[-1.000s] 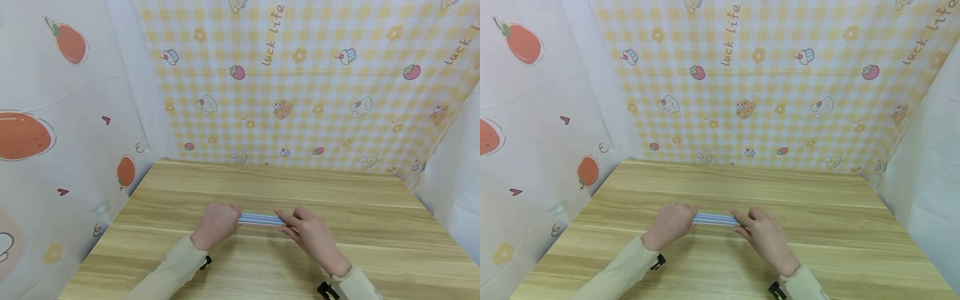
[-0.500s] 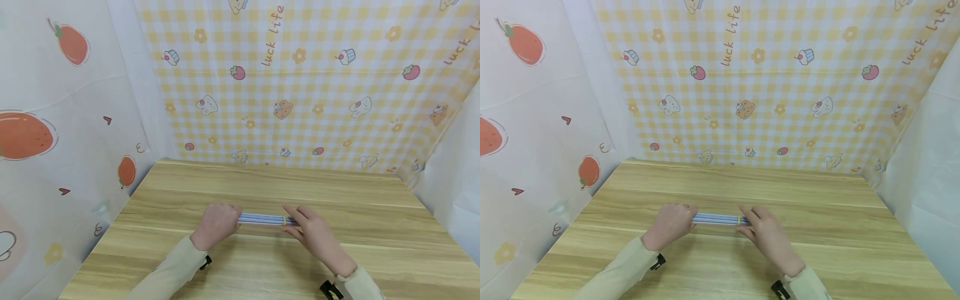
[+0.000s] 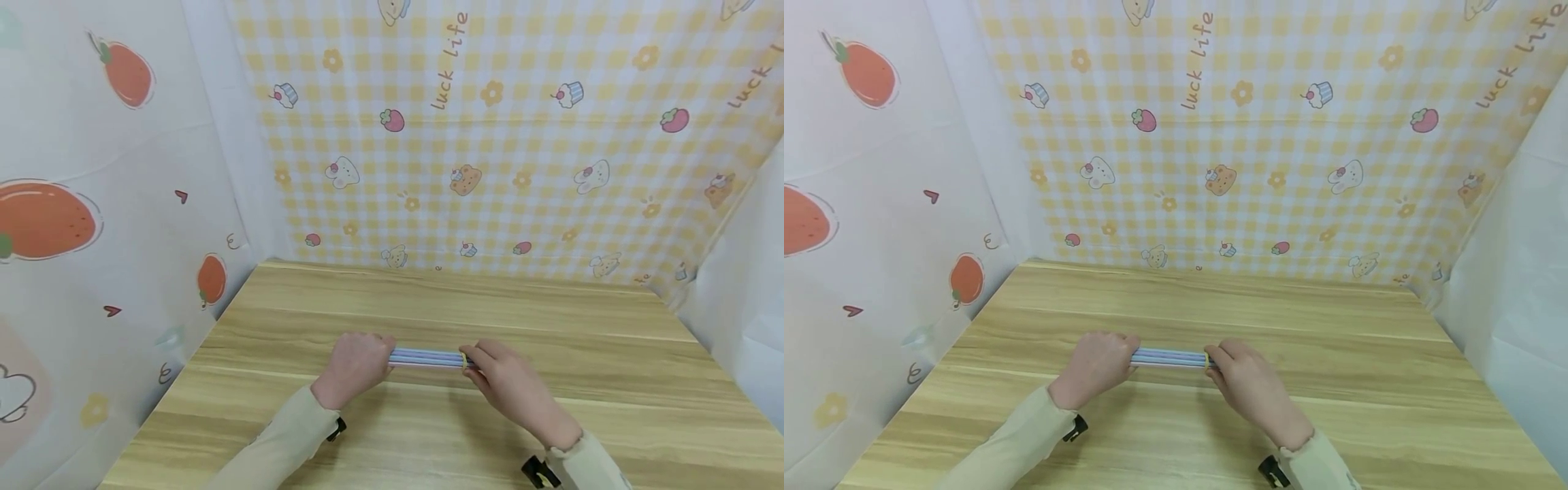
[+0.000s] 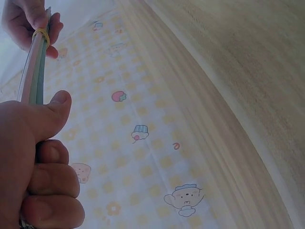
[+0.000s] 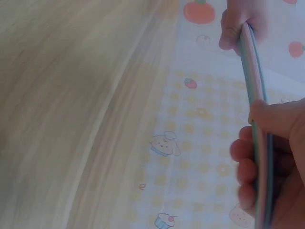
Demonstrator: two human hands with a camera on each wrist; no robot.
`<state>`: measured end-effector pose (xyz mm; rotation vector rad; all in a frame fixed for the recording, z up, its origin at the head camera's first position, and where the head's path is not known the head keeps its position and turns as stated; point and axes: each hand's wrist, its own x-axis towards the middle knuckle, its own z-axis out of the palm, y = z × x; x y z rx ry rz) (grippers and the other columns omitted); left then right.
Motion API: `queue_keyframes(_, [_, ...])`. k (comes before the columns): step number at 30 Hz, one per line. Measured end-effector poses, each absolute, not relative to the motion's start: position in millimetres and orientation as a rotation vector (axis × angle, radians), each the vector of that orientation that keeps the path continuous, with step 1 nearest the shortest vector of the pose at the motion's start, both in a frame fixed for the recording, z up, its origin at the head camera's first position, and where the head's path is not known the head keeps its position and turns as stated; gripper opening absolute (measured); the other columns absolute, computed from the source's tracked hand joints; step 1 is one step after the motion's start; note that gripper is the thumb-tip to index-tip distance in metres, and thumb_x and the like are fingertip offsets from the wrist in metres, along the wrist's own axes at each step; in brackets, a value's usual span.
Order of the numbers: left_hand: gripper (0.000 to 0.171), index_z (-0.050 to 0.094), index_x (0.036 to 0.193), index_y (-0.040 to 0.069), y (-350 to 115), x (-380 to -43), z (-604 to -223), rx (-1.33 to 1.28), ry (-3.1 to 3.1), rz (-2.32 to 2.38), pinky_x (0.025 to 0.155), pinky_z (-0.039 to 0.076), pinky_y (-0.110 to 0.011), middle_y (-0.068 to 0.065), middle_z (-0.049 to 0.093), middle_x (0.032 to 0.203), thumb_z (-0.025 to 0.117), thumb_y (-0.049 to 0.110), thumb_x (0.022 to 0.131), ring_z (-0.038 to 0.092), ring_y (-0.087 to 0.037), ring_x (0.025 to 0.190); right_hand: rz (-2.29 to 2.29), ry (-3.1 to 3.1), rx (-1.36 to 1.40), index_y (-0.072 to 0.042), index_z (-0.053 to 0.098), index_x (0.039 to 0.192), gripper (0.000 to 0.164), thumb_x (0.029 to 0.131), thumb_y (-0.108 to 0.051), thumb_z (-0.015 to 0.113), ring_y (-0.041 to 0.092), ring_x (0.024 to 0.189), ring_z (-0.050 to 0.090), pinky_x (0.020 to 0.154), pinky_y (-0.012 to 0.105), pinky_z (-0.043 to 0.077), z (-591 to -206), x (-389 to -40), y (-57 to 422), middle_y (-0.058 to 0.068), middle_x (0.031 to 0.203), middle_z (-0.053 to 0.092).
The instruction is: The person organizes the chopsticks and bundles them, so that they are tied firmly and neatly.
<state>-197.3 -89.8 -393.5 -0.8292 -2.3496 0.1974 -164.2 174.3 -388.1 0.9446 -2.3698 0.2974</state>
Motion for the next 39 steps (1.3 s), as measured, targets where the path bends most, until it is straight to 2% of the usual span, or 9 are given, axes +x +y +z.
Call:
queue_keyframes(11, [0.042, 0.038, 0.054, 0.02, -87, -197, -393, -0.84, -2.353, 0.188, 0.039, 0.008, -0.018, 0.01, 0.018, 0.048, 0.073, 0.028, 0.076, 0.011, -0.004, 0.046, 0.349, -2.38, 0.918, -0.009, 0.071, 0.112, 0.039, 0.074, -0.014, 0.08, -0.005, 0.06, 0.035, 0.051, 0.011, 0.033, -390, -165, 175, -0.01, 0.071, 0.05])
queue_keyframes(18, [0.038, 0.043, 0.055, 0.021, -84, -199, -397, -0.851, -2.366, 0.186, 0.035, 0.013, -0.017, 0.01, 0.021, 0.048, 0.075, 0.03, 0.075, 0.014, -0.003, 0.044, 0.259, -2.421, 0.858, -0.023, 0.067, 0.12, 0.047, 0.075, -0.028, 0.079, -0.006, 0.053, 0.028, 0.048, 0.012, 0.027, -391, -166, 171, -0.013, 0.064, 0.044])
queue_keyframes(27, [0.039, 0.041, 0.055, 0.021, -80, -199, -396, -0.85, -2.367, 0.185, 0.037, 0.01, -0.018, 0.01, 0.02, 0.048, 0.072, 0.029, 0.077, 0.012, -0.004, 0.045, 0.006, -2.352, 0.801, -0.033, 0.059, 0.129, 0.058, 0.075, -0.047, 0.071, 0.001, 0.048, 0.025, 0.05, 0.017, 0.017, -397, -169, 170, -0.011, 0.057, 0.035])
queue_keyframes(30, [0.038, 0.043, 0.055, 0.021, -79, -199, -397, -0.854, -2.363, 0.186, 0.037, 0.01, -0.018, 0.01, 0.021, 0.048, 0.072, 0.03, 0.077, 0.013, -0.003, 0.044, 0.017, -2.379, 0.795, -0.031, 0.057, 0.132, 0.057, 0.08, -0.052, 0.066, 0.0, 0.049, 0.027, 0.051, 0.017, 0.019, -397, -168, 171, -0.011, 0.058, 0.039])
queue_keyframes(32, [0.037, 0.044, 0.055, 0.02, -79, -199, -397, -0.862, -2.362, 0.184, 0.037, 0.01, -0.017, 0.01, 0.022, 0.047, 0.073, 0.03, 0.077, 0.013, -0.003, 0.044, 0.069, -2.39, 0.809, -0.024, 0.058, 0.131, 0.057, 0.084, -0.056, 0.058, 0.0, 0.051, 0.028, 0.051, 0.017, 0.023, -396, -168, 173, -0.011, 0.061, 0.042])
queue_keyframes(33, [0.037, 0.045, 0.055, 0.02, -79, -200, -397, -0.864, -2.365, 0.181, 0.037, 0.01, -0.017, 0.01, 0.023, 0.047, 0.073, 0.029, 0.077, 0.013, -0.003, 0.044, 0.109, -2.397, 0.82, -0.02, 0.06, 0.13, 0.056, 0.085, -0.055, 0.058, -0.001, 0.053, 0.03, 0.052, 0.017, 0.025, -395, -167, 174, -0.011, 0.063, 0.044])
queue_keyframes(36, [0.034, 0.048, 0.056, 0.02, -80, -200, -397, -0.86, -2.37, 0.177, 0.037, 0.01, -0.017, 0.01, 0.025, 0.046, 0.074, 0.028, 0.076, 0.013, -0.003, 0.044, 0.231, -2.388, 0.861, -0.009, 0.067, 0.116, 0.047, 0.085, -0.044, 0.067, -0.001, 0.058, 0.035, 0.053, 0.016, 0.034, -393, -167, 178, -0.008, 0.071, 0.051])
queue_keyframes(39, [0.034, 0.047, 0.056, 0.02, -80, -200, -397, -0.851, -2.373, 0.171, 0.037, 0.009, -0.018, 0.01, 0.025, 0.046, 0.075, 0.027, 0.075, 0.013, -0.004, 0.044, 0.291, -2.377, 0.891, -0.005, 0.07, 0.103, 0.037, 0.074, -0.025, 0.081, 0.001, 0.064, 0.044, 0.055, 0.017, 0.041, -391, -167, 179, -0.005, 0.078, 0.056])
